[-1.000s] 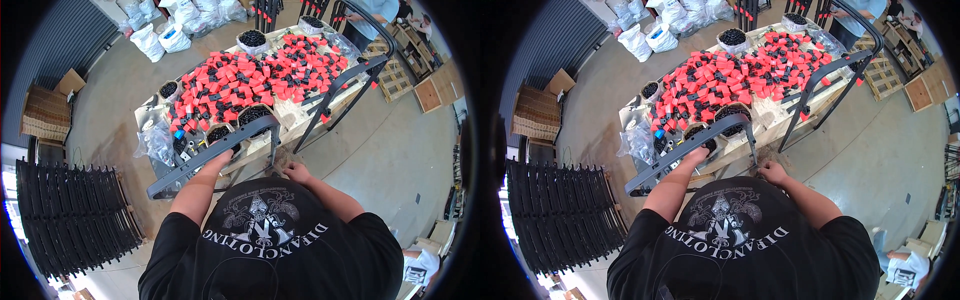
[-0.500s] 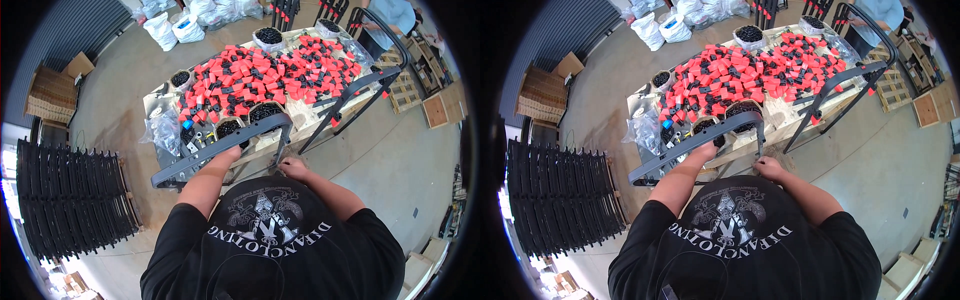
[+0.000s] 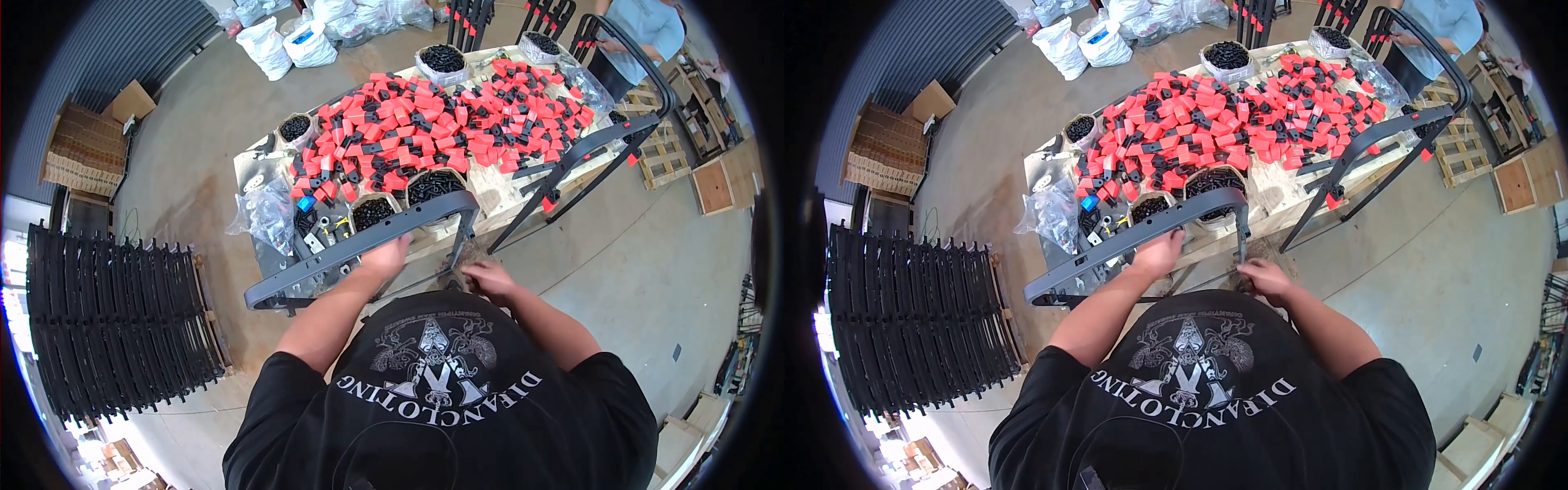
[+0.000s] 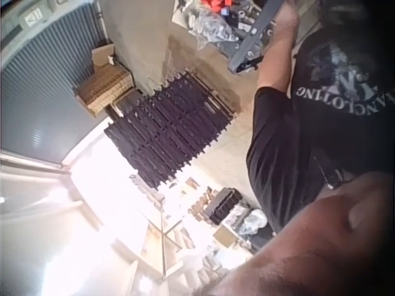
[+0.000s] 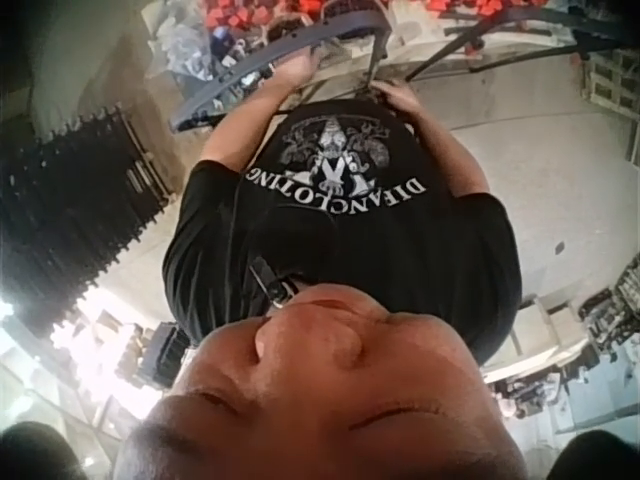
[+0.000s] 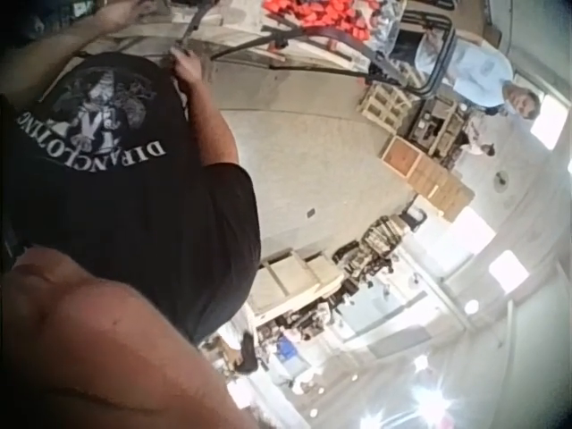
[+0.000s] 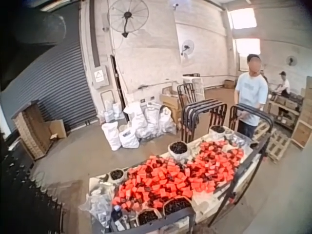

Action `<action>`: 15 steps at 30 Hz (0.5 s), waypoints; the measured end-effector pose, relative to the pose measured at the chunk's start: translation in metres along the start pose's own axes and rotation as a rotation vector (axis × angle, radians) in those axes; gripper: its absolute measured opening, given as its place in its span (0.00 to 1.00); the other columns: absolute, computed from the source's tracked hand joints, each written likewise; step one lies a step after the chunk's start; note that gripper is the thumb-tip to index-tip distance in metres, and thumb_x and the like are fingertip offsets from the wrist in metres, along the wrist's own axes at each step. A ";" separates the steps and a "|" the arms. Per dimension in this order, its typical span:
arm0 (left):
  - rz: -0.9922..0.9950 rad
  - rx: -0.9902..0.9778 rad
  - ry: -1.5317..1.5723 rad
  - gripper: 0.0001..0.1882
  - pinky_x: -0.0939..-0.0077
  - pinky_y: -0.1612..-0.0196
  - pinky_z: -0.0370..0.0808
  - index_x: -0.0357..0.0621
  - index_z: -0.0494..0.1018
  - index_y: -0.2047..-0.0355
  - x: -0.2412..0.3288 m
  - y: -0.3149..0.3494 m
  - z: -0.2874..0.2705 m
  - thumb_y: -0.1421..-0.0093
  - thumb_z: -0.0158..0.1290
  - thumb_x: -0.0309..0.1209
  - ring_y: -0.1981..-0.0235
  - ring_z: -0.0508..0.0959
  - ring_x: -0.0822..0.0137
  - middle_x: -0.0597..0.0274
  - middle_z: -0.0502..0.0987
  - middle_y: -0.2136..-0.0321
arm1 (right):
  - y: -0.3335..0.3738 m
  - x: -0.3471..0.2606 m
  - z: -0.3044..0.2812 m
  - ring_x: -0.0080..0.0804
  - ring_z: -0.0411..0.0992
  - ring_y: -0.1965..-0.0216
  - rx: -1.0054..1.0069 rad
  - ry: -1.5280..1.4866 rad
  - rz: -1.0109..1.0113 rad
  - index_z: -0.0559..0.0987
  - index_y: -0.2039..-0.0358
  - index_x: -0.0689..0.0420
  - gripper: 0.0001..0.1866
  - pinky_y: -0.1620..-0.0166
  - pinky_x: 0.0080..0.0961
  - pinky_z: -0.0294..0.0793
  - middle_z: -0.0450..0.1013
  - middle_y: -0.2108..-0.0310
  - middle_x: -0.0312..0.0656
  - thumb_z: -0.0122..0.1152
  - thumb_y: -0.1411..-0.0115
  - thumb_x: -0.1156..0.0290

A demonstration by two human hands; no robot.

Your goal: Assemble industrial metal frames by attaching protective plastic caps and tightening fasteners using a wrench.

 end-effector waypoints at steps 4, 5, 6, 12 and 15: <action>0.223 -0.122 0.285 0.20 0.55 0.51 0.76 0.40 0.76 0.50 0.078 0.028 -0.005 0.32 0.52 0.43 0.56 0.81 0.48 0.45 0.81 0.57 | 0.003 -0.044 0.055 0.30 0.71 0.71 -0.193 -0.472 0.119 0.77 0.59 0.56 0.20 0.70 0.29 0.68 0.74 0.69 0.38 0.50 0.30 0.51; 0.225 -0.124 0.286 0.20 0.55 0.51 0.76 0.40 0.76 0.50 0.083 0.028 -0.009 0.32 0.52 0.43 0.56 0.81 0.48 0.45 0.81 0.57 | 0.000 -0.048 0.056 0.30 0.71 0.71 -0.191 -0.473 0.119 0.77 0.59 0.56 0.20 0.70 0.29 0.68 0.74 0.69 0.38 0.50 0.30 0.51; 0.196 -0.077 0.261 0.22 0.55 0.51 0.77 0.41 0.77 0.50 0.082 0.027 -0.016 0.33 0.52 0.46 0.55 0.81 0.46 0.43 0.81 0.57 | -0.003 -0.053 0.061 0.29 0.69 0.72 -0.227 -0.479 0.097 0.77 0.59 0.56 0.19 0.71 0.28 0.66 0.73 0.70 0.38 0.49 0.30 0.52; 0.065 0.184 0.229 0.21 0.55 0.50 0.77 0.42 0.77 0.51 0.001 -0.026 -0.054 0.39 0.56 0.42 0.55 0.80 0.45 0.42 0.81 0.60 | 0.010 -0.050 0.048 0.26 0.60 0.74 -0.380 -0.403 0.073 0.72 0.68 0.52 0.14 0.73 0.23 0.58 0.65 0.74 0.33 0.48 0.31 0.57; -0.139 0.306 0.199 0.24 0.54 0.46 0.75 0.42 0.76 0.48 -0.040 -0.053 -0.069 0.40 0.56 0.43 0.50 0.79 0.45 0.40 0.80 0.56 | 0.019 -0.035 0.021 0.27 0.61 0.74 -0.210 -0.383 0.068 0.72 0.69 0.52 0.14 0.72 0.23 0.59 0.65 0.74 0.33 0.49 0.31 0.57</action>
Point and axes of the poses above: each hand's wrist, its own y-axis away from the middle knuckle, its own z-axis out of the palm, x = y × z, the point moved 9 cm from there along -y, towards the middle knuckle
